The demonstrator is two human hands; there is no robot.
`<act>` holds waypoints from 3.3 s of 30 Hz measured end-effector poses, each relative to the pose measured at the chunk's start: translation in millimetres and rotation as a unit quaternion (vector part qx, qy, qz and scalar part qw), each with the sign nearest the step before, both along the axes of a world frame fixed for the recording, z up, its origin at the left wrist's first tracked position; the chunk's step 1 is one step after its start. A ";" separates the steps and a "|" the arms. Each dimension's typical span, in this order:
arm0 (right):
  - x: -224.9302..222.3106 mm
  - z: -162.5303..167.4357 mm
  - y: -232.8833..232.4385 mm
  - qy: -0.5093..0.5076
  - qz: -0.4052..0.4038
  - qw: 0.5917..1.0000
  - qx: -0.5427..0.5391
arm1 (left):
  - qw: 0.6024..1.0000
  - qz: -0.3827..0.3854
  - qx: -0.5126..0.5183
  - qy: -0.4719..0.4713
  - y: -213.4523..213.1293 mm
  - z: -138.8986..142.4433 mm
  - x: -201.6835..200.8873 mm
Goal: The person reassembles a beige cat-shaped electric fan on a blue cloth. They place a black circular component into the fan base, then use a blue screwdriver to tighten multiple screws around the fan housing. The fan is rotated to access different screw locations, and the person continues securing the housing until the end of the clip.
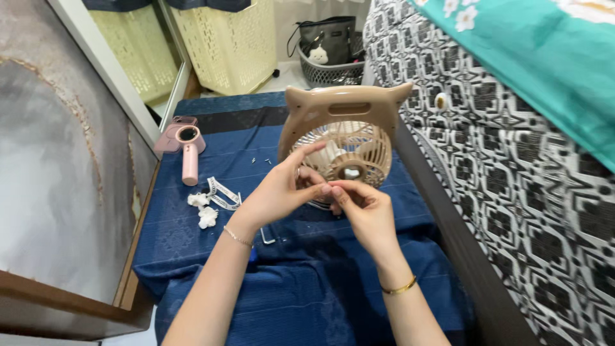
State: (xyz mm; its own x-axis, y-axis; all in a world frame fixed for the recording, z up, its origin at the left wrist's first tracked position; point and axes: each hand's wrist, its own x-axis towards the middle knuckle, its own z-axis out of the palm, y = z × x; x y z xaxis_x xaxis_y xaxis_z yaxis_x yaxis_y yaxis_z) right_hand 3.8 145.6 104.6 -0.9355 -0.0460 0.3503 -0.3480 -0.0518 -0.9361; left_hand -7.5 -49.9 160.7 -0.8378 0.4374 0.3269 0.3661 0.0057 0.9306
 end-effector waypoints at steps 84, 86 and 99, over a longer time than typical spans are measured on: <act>-20.1 -45.3 -48.2 0.290 -0.035 0.703 0.648 | 0.902 0.355 -0.141 -0.203 48.6 -205.0 49.1; -18.5 -48.5 -51.1 0.299 -0.054 0.706 0.640 | 0.902 0.351 -0.143 -0.208 46.9 -203.3 49.8; -8.0 -57.7 -49.4 0.299 -0.100 0.693 0.649 | 0.912 0.377 -0.113 -0.115 33.5 -190.5 71.2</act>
State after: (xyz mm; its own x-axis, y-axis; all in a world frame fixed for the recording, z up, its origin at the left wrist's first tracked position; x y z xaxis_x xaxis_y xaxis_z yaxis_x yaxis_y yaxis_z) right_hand -4.3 96.2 46.9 -0.6743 -0.5756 0.4627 -0.5727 0.8031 0.1646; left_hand 63.6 -16.4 -29.8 -0.9633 -0.2571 0.0769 -0.0264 0.3760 0.9262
